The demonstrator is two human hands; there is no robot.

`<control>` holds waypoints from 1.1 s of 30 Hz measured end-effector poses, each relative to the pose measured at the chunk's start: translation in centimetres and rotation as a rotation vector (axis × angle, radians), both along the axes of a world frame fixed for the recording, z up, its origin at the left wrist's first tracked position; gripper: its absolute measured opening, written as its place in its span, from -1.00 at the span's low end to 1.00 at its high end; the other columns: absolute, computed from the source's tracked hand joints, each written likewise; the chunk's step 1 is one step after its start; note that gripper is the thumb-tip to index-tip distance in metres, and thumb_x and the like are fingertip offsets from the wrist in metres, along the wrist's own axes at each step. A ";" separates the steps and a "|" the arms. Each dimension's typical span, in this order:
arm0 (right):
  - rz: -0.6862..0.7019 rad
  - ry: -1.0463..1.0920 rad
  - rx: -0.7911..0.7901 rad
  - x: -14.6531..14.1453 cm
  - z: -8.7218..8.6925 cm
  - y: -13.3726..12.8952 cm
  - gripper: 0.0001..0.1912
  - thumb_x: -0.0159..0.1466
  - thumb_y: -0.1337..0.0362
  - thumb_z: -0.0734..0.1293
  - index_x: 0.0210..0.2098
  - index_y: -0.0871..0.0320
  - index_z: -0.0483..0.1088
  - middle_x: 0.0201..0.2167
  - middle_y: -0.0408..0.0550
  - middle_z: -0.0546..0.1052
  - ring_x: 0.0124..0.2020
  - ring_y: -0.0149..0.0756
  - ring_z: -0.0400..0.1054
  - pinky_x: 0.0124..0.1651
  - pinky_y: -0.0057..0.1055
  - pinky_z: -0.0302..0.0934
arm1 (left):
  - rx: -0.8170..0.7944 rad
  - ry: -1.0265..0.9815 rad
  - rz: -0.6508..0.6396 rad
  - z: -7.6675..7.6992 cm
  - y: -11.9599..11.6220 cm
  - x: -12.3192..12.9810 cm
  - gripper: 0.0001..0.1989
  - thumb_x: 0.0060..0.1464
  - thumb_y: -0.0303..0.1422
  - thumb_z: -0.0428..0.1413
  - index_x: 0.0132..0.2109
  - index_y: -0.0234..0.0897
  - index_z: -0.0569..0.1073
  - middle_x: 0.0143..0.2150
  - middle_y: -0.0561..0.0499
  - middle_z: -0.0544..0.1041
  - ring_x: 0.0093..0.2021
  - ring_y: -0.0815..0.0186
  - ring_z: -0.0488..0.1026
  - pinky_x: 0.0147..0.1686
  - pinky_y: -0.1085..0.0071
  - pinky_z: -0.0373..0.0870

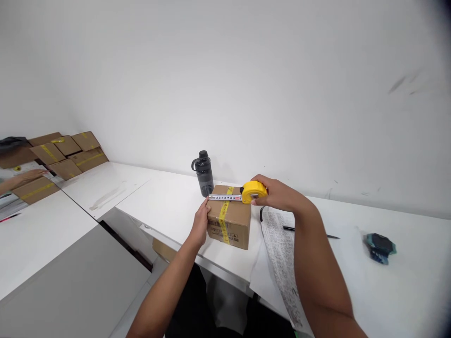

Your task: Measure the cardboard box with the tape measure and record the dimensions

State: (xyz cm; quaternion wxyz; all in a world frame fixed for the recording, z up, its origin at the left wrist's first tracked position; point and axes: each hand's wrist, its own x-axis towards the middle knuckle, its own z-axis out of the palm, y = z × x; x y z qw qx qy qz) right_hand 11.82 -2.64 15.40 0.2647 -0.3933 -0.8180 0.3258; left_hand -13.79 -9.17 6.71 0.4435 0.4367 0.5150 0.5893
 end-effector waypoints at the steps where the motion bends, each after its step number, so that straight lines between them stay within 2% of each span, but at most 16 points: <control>1: -0.007 -0.006 0.004 0.1 0.1 -0.4 -0.67 0.05 0.18 0.39 -0.19 -0.02 0.30 -0.28 -0.11 0.51 -0.30 -0.17 0.37 -0.36 -0.32 0.20 | 0.015 0.014 0.001 0.0 0.0 0.1 -0.45 0.12 -0.24 -0.01 0.26 -0.19 0.30 0.29 0.02 0.31 0.25 0.14 0.26 0.20 0.27 0.19; 7: -0.087 -0.061 -0.058 0.8 0.1 -1.3 -0.67 0.04 0.17 0.40 -0.23 -0.01 0.26 -0.32 -0.12 0.51 -0.32 -0.14 0.37 -0.37 -0.31 0.17 | 0.027 0.060 0.018 0.1 0.2 0.4 -0.48 0.14 -0.27 -0.03 0.25 -0.20 0.33 0.26 0.03 0.36 0.25 0.14 0.26 0.20 0.28 0.18; 15: -0.122 -0.097 -0.104 3.5 -0.9 -1.6 -0.67 0.08 0.13 0.38 -0.21 -0.01 0.22 -0.32 -0.11 0.51 -0.32 -0.13 0.39 -0.38 -0.30 0.17 | 0.032 0.109 0.040 0.2 0.3 0.4 -0.50 0.15 -0.32 -0.06 0.23 -0.19 0.36 0.27 0.03 0.35 0.25 0.13 0.25 0.20 0.25 0.16; 23: -0.133 -0.099 -0.045 2.3 -1.0 -2.0 -0.66 0.08 0.12 0.39 -0.21 -0.03 0.22 -0.32 -0.12 0.52 -0.33 -0.13 0.37 -0.38 -0.31 0.16 | 0.046 0.127 0.026 0.0 0.5 0.4 -0.50 0.15 -0.28 -0.04 0.24 -0.17 0.34 0.28 0.05 0.34 0.27 0.16 0.22 0.22 0.29 0.15; 27: -0.129 -0.091 -0.068 2.4 -1.0 -1.9 -0.64 0.06 0.13 0.40 -0.18 -0.04 0.26 -0.31 -0.11 0.52 -0.32 -0.13 0.37 -0.36 -0.30 0.17 | 0.067 0.123 0.016 0.0 0.3 0.4 -0.51 0.17 -0.28 -0.04 0.24 -0.16 0.34 0.28 0.06 0.34 0.27 0.15 0.22 0.22 0.29 0.15; 33: -0.047 -0.037 -0.058 2.5 -0.7 -1.7 -0.54 0.06 0.15 0.40 -0.04 -0.09 0.31 -0.18 -0.10 0.51 -0.23 -0.12 0.38 -0.29 -0.28 0.21 | 0.075 0.113 0.004 0.0 0.3 0.2 -0.50 0.17 -0.27 -0.04 0.25 -0.17 0.32 0.28 0.05 0.33 0.28 0.13 0.21 0.23 0.26 0.13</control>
